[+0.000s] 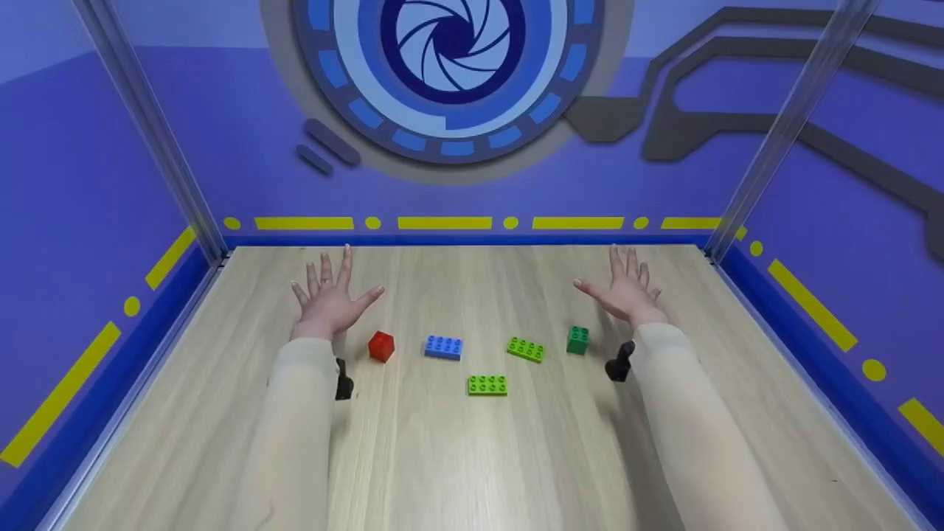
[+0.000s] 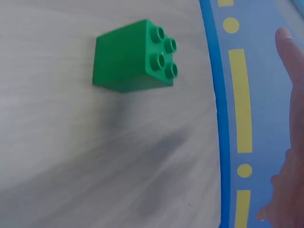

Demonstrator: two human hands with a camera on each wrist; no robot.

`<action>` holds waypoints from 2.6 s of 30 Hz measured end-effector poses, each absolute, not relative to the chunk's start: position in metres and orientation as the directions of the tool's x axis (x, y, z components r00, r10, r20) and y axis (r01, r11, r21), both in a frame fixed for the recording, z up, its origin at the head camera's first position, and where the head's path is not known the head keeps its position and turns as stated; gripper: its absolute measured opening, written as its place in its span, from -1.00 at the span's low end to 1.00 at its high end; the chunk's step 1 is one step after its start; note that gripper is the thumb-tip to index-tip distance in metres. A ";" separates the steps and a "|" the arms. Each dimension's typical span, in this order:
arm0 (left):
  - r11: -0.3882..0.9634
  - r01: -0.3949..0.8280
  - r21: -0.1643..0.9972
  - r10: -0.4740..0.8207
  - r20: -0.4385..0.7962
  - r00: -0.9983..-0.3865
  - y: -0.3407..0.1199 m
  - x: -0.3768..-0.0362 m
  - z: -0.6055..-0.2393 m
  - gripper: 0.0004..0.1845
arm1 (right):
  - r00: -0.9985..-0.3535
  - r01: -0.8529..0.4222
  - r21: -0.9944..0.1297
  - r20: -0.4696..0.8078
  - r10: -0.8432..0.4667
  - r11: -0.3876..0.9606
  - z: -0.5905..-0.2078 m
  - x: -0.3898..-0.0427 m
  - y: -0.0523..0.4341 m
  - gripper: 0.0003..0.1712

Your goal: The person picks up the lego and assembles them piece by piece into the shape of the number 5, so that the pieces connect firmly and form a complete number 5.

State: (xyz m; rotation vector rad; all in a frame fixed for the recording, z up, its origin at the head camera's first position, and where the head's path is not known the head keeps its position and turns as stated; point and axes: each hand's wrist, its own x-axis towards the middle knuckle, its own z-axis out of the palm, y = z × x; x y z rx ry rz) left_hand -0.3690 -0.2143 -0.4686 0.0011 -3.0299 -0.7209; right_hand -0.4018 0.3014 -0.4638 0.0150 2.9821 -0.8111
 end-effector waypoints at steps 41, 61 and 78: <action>0.102 0.280 0.955 -0.038 0.285 -0.958 -0.095 -0.286 -0.543 -0.42 | -0.995 -0.014 -1.000 0.016 0.100 0.027 -0.544 -0.342 0.280 -0.25; 0.056 0.165 0.985 0.190 0.152 -0.970 -0.055 -0.275 -0.560 -0.53 | -0.990 -0.029 -0.994 0.044 0.131 0.108 -0.557 -0.335 0.275 -0.37; 0.297 0.195 0.935 0.219 0.132 -0.967 -0.058 -0.272 -0.567 -0.52 | -0.993 -0.030 -0.976 0.054 0.105 0.214 -0.559 -0.331 0.277 -0.33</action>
